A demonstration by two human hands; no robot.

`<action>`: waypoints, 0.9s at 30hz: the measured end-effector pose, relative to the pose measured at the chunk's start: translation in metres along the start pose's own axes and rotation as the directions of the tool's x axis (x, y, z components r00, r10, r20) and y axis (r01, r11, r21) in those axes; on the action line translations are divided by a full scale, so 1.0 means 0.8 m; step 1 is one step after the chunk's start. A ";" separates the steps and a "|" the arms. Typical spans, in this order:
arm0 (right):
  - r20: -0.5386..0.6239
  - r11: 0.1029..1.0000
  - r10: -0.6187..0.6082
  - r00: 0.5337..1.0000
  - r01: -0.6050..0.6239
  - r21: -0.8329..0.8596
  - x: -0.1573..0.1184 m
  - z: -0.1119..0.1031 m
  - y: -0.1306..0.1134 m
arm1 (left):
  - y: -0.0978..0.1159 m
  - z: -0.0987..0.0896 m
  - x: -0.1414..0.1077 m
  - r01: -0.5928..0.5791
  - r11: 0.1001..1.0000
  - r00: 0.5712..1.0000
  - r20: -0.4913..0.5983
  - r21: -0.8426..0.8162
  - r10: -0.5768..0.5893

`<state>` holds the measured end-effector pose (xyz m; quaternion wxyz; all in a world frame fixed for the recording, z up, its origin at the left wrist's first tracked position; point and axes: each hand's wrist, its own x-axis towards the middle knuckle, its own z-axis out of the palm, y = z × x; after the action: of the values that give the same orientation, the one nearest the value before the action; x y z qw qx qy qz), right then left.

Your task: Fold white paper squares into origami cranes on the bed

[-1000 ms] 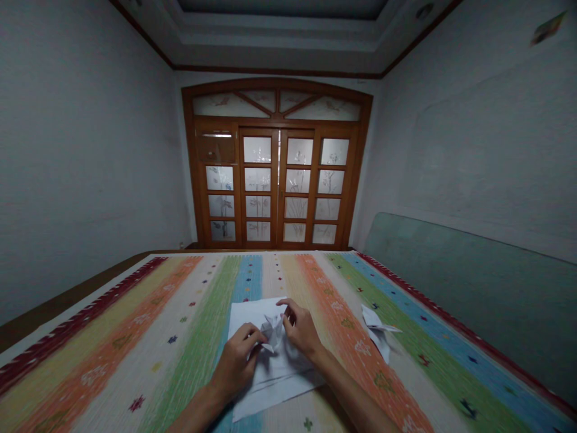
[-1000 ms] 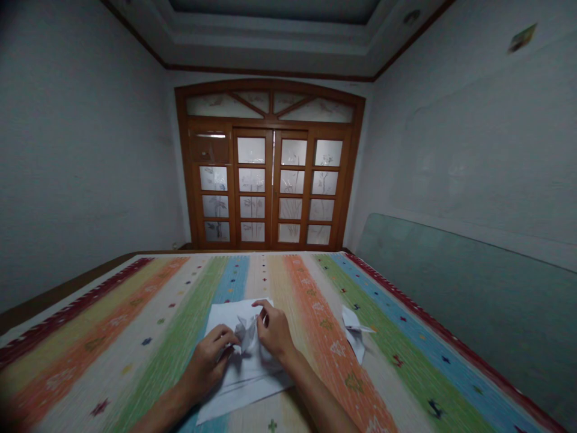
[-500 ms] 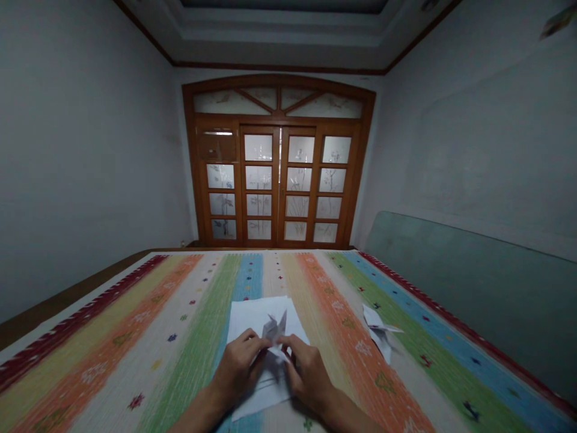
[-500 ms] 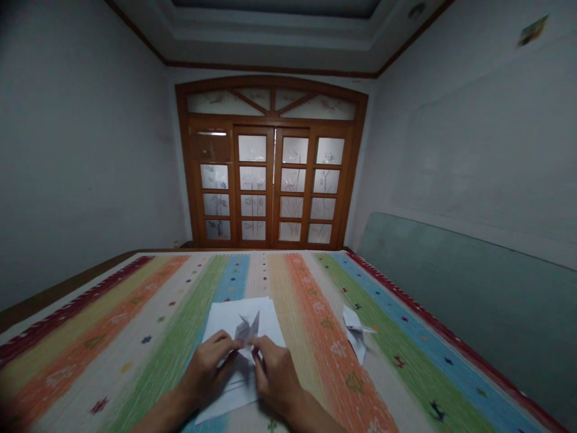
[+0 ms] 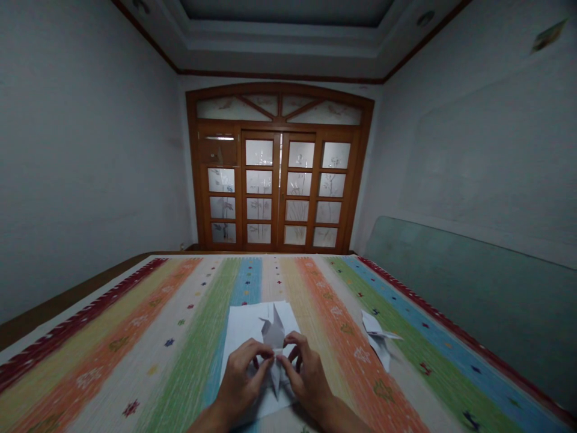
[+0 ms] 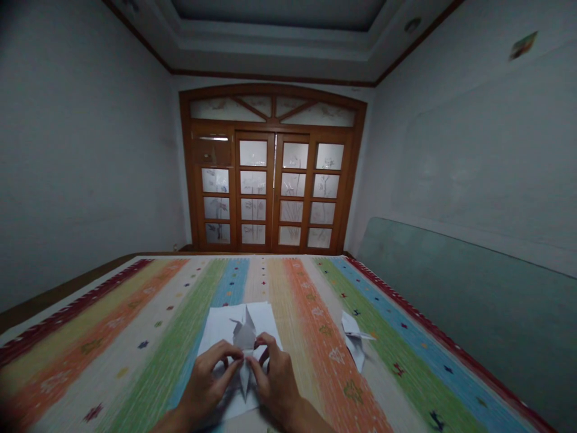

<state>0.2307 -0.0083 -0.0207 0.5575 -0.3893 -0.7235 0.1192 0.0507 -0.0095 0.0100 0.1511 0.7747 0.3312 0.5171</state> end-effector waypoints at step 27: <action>-0.044 0.994 -0.113 0.993 0.113 0.006 0.006 -0.010 -0.012 | 0.022 -0.001 0.007 0.007 0.995 0.992 -0.125 -0.097 -0.020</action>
<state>0.2336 -0.0130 -0.0087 0.5806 -0.3479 -0.7315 0.0821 0.0578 -0.0189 0.0241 0.1705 0.7301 0.3200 0.5793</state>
